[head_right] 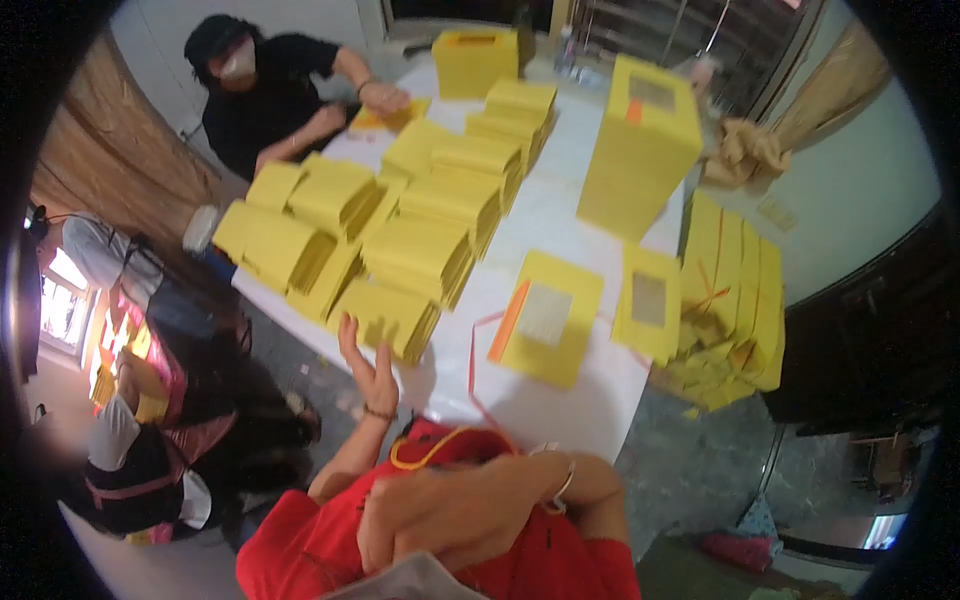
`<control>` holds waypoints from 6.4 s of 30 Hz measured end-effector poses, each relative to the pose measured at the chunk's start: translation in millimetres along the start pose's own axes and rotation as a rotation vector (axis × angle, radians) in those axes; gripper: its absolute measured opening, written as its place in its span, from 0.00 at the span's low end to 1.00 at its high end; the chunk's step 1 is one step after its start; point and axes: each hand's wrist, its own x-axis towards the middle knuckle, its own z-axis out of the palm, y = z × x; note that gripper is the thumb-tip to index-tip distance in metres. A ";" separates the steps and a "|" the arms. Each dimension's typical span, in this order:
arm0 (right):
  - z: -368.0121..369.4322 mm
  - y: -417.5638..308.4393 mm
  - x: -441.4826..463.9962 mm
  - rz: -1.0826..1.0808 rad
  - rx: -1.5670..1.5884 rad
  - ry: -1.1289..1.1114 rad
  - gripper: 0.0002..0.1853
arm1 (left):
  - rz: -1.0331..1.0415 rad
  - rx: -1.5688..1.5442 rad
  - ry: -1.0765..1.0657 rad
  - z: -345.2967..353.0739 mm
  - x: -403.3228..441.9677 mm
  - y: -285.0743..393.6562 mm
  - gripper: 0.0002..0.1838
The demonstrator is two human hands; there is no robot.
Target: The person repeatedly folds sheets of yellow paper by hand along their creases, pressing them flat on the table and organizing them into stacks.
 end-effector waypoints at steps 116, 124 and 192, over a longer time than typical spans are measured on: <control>-100.7 30.1 -340.5 0.947 -1.313 0.937 0.21 | -0.009 -0.011 -1.939 189.9 61.6 -25.6 0.08; -98.5 28.6 -333.0 0.984 -1.333 0.940 0.18 | -0.074 0.042 -1.964 189.2 66.6 -15.3 0.11; -96.3 29.0 -324.6 0.701 -0.799 1.288 0.24 | -0.140 -0.137 -1.868 182.9 49.8 -25.1 0.08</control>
